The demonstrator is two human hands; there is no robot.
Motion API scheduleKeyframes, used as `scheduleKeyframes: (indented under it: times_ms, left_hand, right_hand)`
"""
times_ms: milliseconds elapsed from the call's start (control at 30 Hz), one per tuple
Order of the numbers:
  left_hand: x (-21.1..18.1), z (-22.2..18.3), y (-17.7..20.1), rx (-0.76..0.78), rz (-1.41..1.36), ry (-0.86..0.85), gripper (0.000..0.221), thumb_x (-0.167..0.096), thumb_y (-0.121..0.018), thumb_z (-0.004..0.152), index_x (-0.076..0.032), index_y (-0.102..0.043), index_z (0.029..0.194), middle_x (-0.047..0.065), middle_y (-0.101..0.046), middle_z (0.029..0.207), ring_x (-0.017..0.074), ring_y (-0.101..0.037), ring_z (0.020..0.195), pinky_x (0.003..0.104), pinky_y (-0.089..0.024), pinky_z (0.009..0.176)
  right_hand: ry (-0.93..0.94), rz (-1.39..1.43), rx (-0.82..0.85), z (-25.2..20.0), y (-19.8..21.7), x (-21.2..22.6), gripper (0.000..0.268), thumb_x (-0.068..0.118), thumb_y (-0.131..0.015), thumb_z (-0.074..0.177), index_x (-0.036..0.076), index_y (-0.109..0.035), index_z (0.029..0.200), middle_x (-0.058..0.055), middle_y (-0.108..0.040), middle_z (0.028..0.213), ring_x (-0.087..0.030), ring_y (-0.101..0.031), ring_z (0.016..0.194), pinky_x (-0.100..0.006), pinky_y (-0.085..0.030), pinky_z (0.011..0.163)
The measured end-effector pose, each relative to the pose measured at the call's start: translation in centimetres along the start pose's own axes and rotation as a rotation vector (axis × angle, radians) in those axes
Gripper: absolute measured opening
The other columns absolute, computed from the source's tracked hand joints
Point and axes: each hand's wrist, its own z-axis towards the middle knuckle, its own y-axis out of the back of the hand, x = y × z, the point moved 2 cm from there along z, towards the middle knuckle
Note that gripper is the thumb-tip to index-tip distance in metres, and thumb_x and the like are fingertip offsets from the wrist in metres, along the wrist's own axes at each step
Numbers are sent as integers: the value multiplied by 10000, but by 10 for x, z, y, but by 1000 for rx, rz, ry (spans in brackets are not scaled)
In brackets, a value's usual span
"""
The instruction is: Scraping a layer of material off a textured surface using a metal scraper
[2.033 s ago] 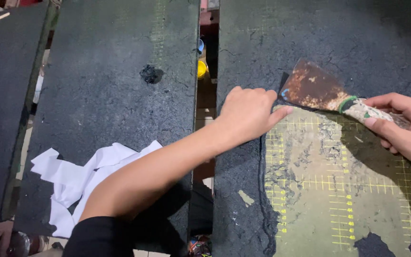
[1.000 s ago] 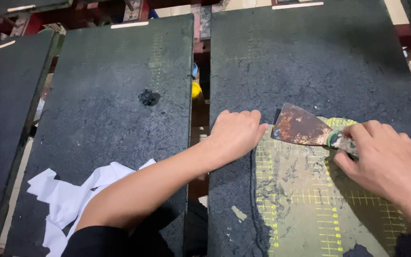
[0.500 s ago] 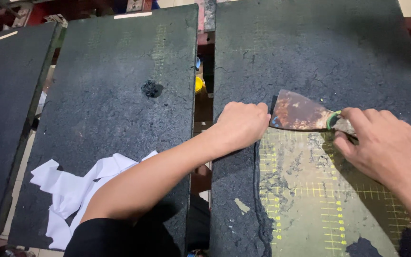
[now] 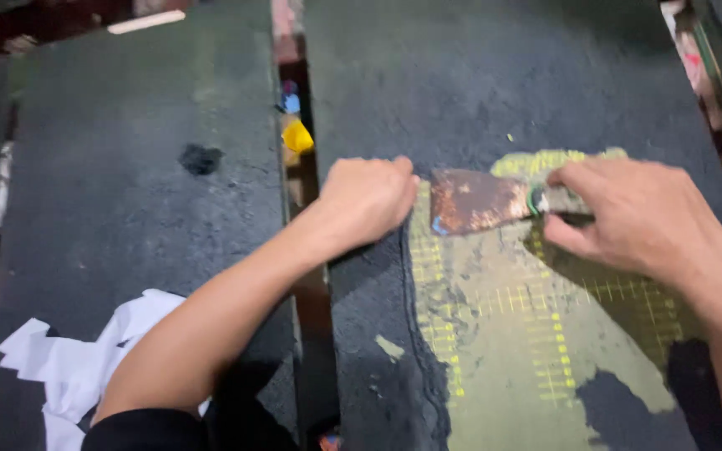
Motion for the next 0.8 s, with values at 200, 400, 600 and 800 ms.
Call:
scheduleKeyframes:
  times_ms: [200,400,600,800]
  left_hand:
    - [1,-8,1,-153,-15,-52,362,-291,-430,1086,-56,-531,830,157,-675,689,514,-624,583,627,-454,504]
    - [2,-2,13,-124,13,1,353,-304,-396,1071,-64,-582,890,198,-732,794,519,-678,690,640,-489,571]
    - [0,-3,12,-26,-24,58,371,-318,-372,1084,-58,-573,913,225,-726,854,569,-651,765,672,-469,631]
    - [-5,-4,5,-59,-3,34,350,-282,-344,1087,-65,-560,917,190,-729,803,527,-664,646,646,-497,594]
  right_hand:
    - [150,-35,-256,1,-1,-2,482,560,-618,844,325,-652,1263,40,-748,1084,-183,-733,1024,-430,-669,664]
    - [39,-164,-10,1,22,2,544,727,-389,934,425,-438,1384,76,-735,1111,-246,-806,874,-458,-705,631]
    - [22,-82,0,0,11,-1,543,665,-430,929,449,-472,1425,110,-709,1167,-176,-766,985,-443,-696,646]
    - [53,-58,-164,-7,12,-5,495,666,-505,885,420,-586,1306,125,-751,1099,-209,-782,941,-454,-669,593]
